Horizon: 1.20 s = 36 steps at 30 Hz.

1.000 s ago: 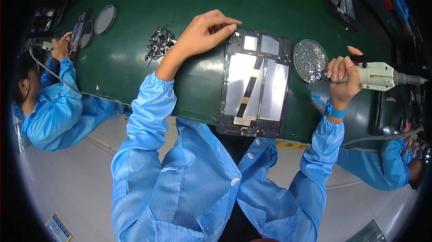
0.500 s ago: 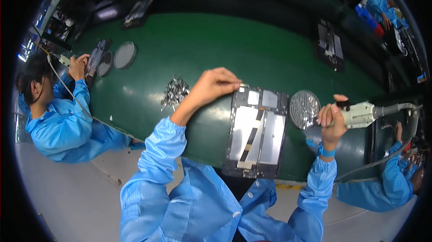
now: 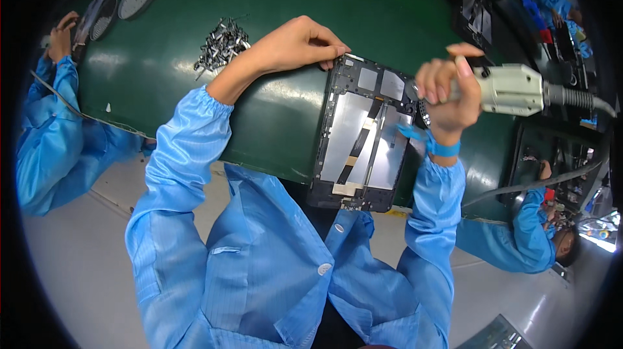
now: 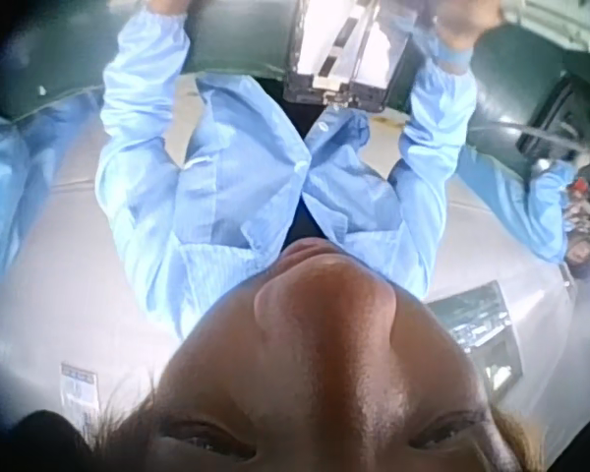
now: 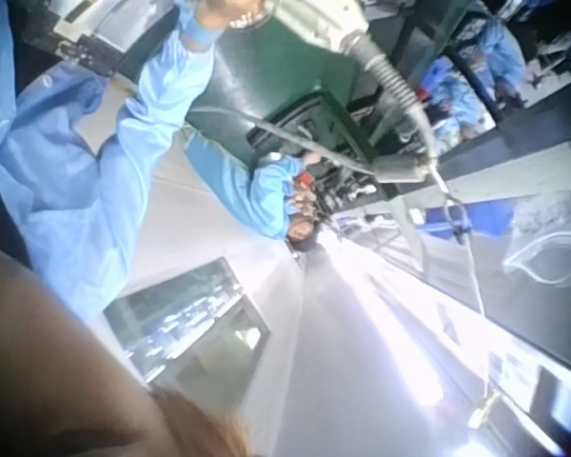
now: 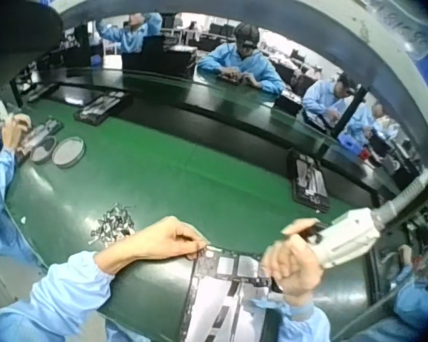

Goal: Assembling internal components and screen panels into electronic tablet frames using an electric screwdriver on a production line.

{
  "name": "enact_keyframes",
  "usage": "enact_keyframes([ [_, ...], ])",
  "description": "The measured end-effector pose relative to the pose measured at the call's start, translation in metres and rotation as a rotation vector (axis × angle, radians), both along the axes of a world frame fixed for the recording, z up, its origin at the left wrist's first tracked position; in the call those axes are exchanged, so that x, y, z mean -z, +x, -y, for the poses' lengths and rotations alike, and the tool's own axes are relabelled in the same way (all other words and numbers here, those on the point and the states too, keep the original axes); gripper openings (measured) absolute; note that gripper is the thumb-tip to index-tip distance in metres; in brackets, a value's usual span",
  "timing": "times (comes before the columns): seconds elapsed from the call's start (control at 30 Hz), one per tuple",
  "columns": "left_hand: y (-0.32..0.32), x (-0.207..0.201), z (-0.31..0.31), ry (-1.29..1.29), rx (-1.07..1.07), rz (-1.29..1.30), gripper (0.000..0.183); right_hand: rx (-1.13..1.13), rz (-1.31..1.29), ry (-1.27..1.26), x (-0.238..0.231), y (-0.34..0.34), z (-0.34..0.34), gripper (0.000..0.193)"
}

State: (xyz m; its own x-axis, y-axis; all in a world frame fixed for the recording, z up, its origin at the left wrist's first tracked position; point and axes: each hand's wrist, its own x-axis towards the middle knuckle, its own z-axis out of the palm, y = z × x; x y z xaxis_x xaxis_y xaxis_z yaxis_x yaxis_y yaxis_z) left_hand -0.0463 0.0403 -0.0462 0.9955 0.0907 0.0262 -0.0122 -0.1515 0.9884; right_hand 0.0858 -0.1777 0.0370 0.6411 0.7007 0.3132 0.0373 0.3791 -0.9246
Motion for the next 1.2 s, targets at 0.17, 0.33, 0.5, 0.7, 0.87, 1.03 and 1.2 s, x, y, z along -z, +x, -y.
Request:
enact_keyframes([
  [0.17,-0.002,0.005,0.01,-0.102,0.022,-0.035,0.025,-0.105,0.027,-0.026,0.002,-0.023,-0.052,0.029],
  [0.33,-0.001,0.005,0.01,-0.179,0.004,0.001,0.026,-0.101,-0.017,0.014,0.019,-0.024,-0.066,0.03],
  [0.5,0.0,0.011,0.006,-0.113,-0.011,-0.001,0.026,-0.144,0.011,0.06,0.026,-0.023,-0.075,0.031],
  [0.7,0.003,0.013,0.007,-0.076,-0.027,0.027,0.025,-0.179,0.002,0.061,0.031,-0.023,-0.074,0.034],
  [0.87,0.003,0.013,0.01,-0.073,-0.038,0.041,0.026,-0.151,0.019,0.04,0.031,-0.024,-0.072,0.034],
  [1.03,0.004,0.012,0.012,-0.043,-0.03,0.023,0.025,-0.128,0.034,0.032,0.031,-0.023,-0.07,0.035],
  [1.2,0.004,0.012,0.013,-0.043,-0.037,0.039,0.025,-0.105,0.033,0.016,0.031,-0.025,-0.07,0.035],
])
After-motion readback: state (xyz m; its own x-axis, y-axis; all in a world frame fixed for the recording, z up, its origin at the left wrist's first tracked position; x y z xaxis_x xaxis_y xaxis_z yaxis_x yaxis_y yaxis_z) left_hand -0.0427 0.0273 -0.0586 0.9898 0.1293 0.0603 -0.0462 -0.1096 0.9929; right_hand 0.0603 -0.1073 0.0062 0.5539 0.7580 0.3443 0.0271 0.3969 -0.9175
